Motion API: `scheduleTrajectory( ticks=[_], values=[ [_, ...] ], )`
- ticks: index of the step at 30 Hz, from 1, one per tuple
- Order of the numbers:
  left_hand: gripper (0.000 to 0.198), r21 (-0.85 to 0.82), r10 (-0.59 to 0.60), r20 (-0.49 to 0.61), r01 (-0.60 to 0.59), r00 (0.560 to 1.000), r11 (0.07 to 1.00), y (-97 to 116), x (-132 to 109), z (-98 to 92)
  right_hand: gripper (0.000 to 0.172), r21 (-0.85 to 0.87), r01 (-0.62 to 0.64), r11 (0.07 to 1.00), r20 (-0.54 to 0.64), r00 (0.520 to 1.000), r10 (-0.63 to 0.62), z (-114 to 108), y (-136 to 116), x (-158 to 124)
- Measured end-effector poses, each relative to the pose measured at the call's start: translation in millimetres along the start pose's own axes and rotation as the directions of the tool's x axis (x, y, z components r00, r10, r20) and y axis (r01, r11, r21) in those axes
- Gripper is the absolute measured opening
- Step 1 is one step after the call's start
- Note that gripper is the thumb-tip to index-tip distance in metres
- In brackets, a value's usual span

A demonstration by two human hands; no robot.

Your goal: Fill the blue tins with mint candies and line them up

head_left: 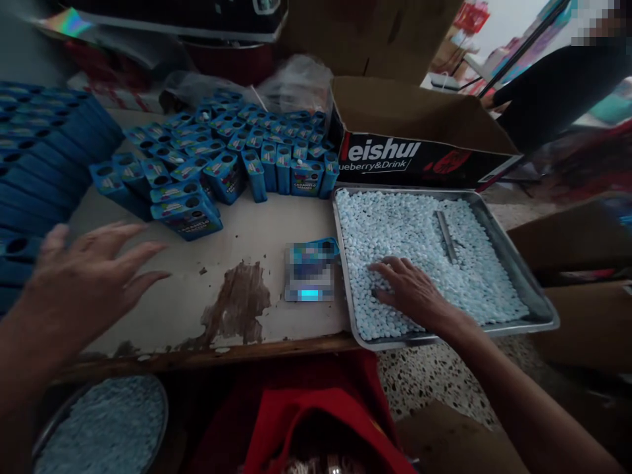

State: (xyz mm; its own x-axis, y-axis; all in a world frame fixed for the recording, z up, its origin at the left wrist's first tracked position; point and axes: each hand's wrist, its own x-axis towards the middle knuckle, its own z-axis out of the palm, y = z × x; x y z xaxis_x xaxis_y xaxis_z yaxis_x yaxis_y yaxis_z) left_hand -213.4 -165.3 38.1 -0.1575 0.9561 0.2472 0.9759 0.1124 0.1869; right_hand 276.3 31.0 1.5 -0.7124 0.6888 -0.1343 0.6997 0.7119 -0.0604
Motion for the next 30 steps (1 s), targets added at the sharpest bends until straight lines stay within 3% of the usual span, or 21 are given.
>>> scheduleTrajectory(
  ticks=[5, 8, 11, 13, 16, 24, 27, 30],
  values=[
    [0.025, 0.183, 0.148, 0.041, -0.153, 0.988, 0.971, 36, 20, 9.2, 0.015, 0.307, -0.034, 0.951, 0.101, 0.995, 0.003, -10, 11, 24],
    [0.027, 0.185, 0.233, 0.064, -0.241, 0.97, 0.953, 56, 23, 9.6, 0.017, 0.515, -0.115, 0.849, 0.086, 0.993, 0.083, -23, 30, 30],
    [0.03, 0.152, 0.254, 0.168, -0.28, 0.952, 0.948, 73, 22, 12.8, 0.02, 0.6, -0.155, 0.785, 0.097, 0.988, 0.121, -32, 40, 30],
    [0.032, 0.112, 0.233, 0.207, -0.259, 0.95, 0.959, 84, 22, 18.7, 0.019, 0.582, -0.172, 0.795, 0.083, 0.985, 0.152, -36, 38, 31],
    [0.036, 0.005, 0.201, 0.147, -0.204, 0.969, 0.979, 96, 22, 31.2, 0.018, 0.525, -0.173, 0.833, 0.046, 0.983, 0.175, -38, 29, 36],
    [0.038, -0.216, 0.143, 0.11, -0.117, 0.984, 0.969, 103, 21, 47.9, 0.022, 0.574, -0.246, 0.781, 0.157, 0.969, 0.19, -33, 22, 45],
    [0.05, -0.382, 0.028, 0.086, 0.007, 0.996, 0.924, 120, 25, 57.7, 0.018, 0.584, -0.209, 0.784, 0.133, 0.978, 0.162, -35, 20, 46],
    [0.055, -0.472, -0.114, 0.149, 0.172, 0.982, 0.865, 150, 35, 72.9, 0.015, 0.577, -0.158, 0.802, 0.082, 0.987, 0.136, -39, 14, 47]
  ],
)
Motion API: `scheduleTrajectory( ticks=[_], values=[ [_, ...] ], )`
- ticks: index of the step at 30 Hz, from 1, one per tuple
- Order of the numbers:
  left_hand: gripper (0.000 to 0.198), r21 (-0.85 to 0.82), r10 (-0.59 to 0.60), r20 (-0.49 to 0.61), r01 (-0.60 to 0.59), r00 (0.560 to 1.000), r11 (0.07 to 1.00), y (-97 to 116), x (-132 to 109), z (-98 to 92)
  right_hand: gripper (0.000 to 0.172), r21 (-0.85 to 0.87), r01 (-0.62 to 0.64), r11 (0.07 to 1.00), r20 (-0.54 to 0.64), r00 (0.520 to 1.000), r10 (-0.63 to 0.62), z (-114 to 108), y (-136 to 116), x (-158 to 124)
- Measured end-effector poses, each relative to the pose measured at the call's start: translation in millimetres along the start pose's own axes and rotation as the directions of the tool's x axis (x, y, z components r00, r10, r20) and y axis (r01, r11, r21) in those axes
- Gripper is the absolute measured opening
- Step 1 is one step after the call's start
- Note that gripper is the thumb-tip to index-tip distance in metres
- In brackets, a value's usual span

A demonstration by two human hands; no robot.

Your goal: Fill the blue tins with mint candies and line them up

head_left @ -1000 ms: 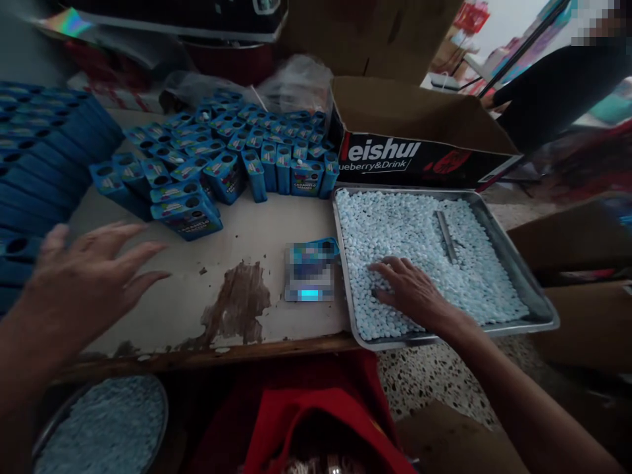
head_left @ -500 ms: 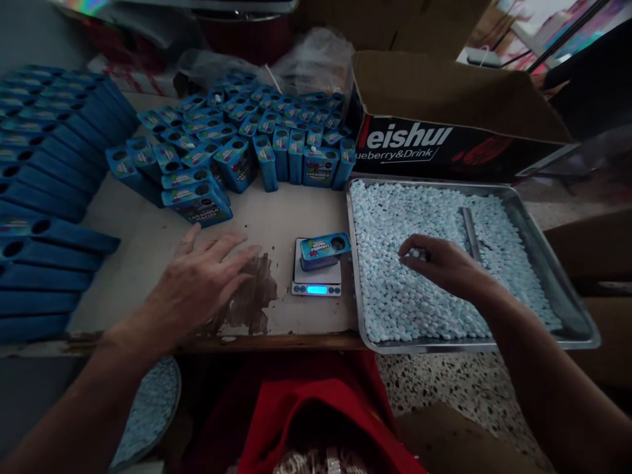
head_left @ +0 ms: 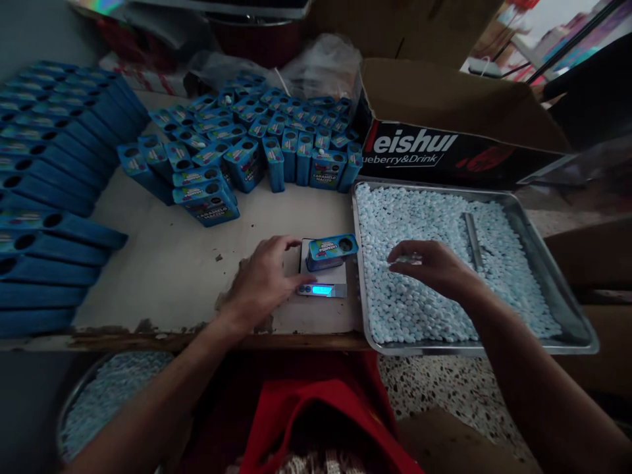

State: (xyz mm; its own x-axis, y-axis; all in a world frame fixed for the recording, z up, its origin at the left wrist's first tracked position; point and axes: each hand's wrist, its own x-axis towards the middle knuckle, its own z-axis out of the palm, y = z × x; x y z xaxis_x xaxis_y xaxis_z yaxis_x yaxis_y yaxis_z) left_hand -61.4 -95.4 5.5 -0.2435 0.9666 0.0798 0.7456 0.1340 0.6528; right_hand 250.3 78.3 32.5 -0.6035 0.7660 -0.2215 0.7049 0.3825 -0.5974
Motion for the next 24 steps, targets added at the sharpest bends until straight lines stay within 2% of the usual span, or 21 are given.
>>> scheduleTrajectory(
  ticks=[2, 3, 5, 6, 7, 8, 9, 11, 12, 14, 16, 18, 20, 24],
  values=[
    [0.041, -0.059, -0.023, 0.034, 0.025, 0.999, 0.998, 12, 10, 15.9, 0.018, 0.005, 0.027, 1.0, -0.019, 0.999, -0.027, 3, -6, 0],
    [0.033, -0.101, 0.004, 0.037, -0.001, 0.999, 0.995, 18, 17, 21.6, 0.021, 0.036, 0.03, 0.999, -0.049, 0.998, -0.029, 6, -9, 0],
    [0.023, -0.161, 0.15, -0.005, -0.149, 0.989, 0.976, 28, 36, 27.2, 0.03, 0.237, 0.034, 0.971, -0.163, 0.987, 0.005, 16, -15, 3],
    [0.022, -0.145, 0.265, -0.049, -0.27, 0.963, 0.952, 34, 47, 27.3, 0.032, 0.414, 0.038, 0.909, -0.219, 0.974, 0.059, 22, -17, 6],
    [0.022, -0.086, 0.402, -0.085, -0.409, 0.912, 0.909, 41, 60, 25.8, 0.033, 0.612, 0.041, 0.79, -0.243, 0.96, 0.139, 28, -20, 10],
    [0.022, 0.005, 0.546, -0.099, -0.548, 0.832, 0.836, 50, 72, 23.3, 0.032, 0.796, 0.033, 0.604, -0.212, 0.95, 0.229, 33, -22, 15],
    [0.022, 0.112, 0.676, -0.081, -0.667, 0.733, 0.737, 60, 84, 20.0, 0.031, 0.92, 0.001, 0.392, -0.128, 0.946, 0.298, 38, -24, 20],
    [0.024, 0.284, 0.839, 0.018, -0.808, 0.543, 0.517, 82, 104, 13.5, 0.035, 0.997, -0.077, 0.0, 0.073, 0.945, 0.318, 44, -27, 31],
    [0.025, 0.332, 0.875, 0.073, -0.839, 0.478, 0.431, 93, 111, 11.0, 0.038, 0.983, -0.108, -0.146, 0.147, 0.946, 0.289, 45, -28, 35],
    [0.026, 0.374, 0.901, 0.16, -0.869, 0.403, 0.323, 109, 123, 9.1, 0.043, 0.929, -0.144, -0.34, 0.232, 0.944, 0.233, 45, -26, 40],
    [0.028, 0.393, 0.901, 0.205, -0.875, 0.382, 0.281, 117, 130, 10.8, 0.045, 0.886, -0.156, -0.437, 0.279, 0.932, 0.232, 45, -22, 42],
    [0.03, 0.413, 0.899, 0.18, -0.861, 0.398, 0.298, 118, 135, 15.1, 0.043, 0.86, -0.148, -0.488, 0.297, 0.923, 0.244, 44, -18, 41],
    [0.03, 0.418, 0.903, 0.1, -0.841, 0.418, 0.343, 115, 138, 21.2, 0.041, 0.851, -0.135, -0.508, 0.292, 0.925, 0.244, 43, -16, 40],
    [0.027, 0.383, 0.917, 0.031, -0.852, 0.399, 0.357, 107, 139, 33.7, 0.044, 0.853, -0.152, -0.499, 0.314, 0.913, 0.259, 38, -19, 39]
  ],
)
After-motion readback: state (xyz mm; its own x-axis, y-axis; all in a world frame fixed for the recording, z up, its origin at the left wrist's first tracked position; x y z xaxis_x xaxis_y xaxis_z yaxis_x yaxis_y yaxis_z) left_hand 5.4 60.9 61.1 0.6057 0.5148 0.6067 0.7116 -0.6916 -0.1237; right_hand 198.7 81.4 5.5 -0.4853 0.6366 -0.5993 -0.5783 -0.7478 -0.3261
